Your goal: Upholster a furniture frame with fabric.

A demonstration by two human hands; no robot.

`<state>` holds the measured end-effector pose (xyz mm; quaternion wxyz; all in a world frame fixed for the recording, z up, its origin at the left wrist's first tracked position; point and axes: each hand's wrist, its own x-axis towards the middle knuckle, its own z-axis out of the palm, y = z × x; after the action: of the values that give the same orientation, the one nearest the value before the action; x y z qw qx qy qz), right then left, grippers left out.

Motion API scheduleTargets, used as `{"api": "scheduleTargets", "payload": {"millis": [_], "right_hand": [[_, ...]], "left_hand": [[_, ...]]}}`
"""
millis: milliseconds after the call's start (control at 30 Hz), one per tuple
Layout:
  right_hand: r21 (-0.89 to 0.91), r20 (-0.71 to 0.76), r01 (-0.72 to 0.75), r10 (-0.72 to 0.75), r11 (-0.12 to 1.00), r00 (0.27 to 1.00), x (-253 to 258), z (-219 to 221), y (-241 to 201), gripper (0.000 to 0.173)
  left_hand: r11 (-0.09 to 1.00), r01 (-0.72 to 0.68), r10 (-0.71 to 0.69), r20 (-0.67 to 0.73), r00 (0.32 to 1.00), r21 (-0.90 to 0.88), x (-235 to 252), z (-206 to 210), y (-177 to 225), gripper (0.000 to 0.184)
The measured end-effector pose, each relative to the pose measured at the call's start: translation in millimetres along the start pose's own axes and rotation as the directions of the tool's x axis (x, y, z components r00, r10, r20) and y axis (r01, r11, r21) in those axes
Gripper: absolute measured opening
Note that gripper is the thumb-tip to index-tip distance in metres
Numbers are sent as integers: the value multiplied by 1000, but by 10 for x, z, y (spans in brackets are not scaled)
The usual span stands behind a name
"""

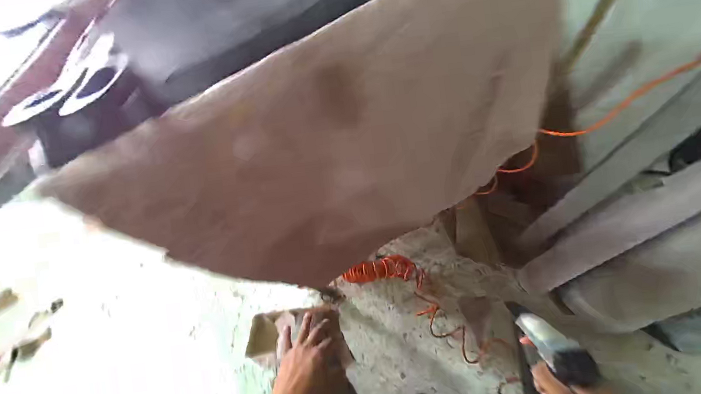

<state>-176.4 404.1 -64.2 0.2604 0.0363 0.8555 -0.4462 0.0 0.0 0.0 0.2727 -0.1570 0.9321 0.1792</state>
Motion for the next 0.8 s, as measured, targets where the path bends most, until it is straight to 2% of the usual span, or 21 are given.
{"api": "scheduleTargets", "payload": {"millis": [33,67,133,200,300,367,533,600,667,800], "right_hand": [[-18,2,161,-161,987,987,136,156,29,40],[-73,46,253,-250,965,967,316,298,-97,40],[-187,154,292,-266,938,952,581,612,-556,44],[-246,212,245,-194,938,958,636,965,-999,40],[-354,272,133,-34,926,962,372,1191,-1417,40],[-390,290,95,25,916,957,176,1271,-1487,43],[-465,299,30,125,885,946,190,1547,-1109,48],[-399,240,-3,108,917,965,181,1592,-1136,50],[-248,169,-57,101,967,980,36,1508,-1338,48],[110,57,-163,158,980,986,-422,906,-2046,38]], "left_hand": [[992,-126,126,-74,989,2,-65,102,-158,43],[957,-290,286,-163,944,1,-33,193,-282,35],[843,-537,528,-259,809,41,185,299,-375,28],[785,-617,605,-275,747,51,415,361,-351,29],[756,-654,625,-292,724,-2,627,355,-359,30],[769,-638,604,-285,744,-38,719,280,-423,30],[758,-638,599,-243,763,-134,804,115,-552,29],[750,-637,595,-237,768,-178,784,-24,-597,26],[755,-615,576,-216,788,-228,728,-89,-662,19],[756,-570,574,-92,813,-321,559,-347,-630,16]]}}
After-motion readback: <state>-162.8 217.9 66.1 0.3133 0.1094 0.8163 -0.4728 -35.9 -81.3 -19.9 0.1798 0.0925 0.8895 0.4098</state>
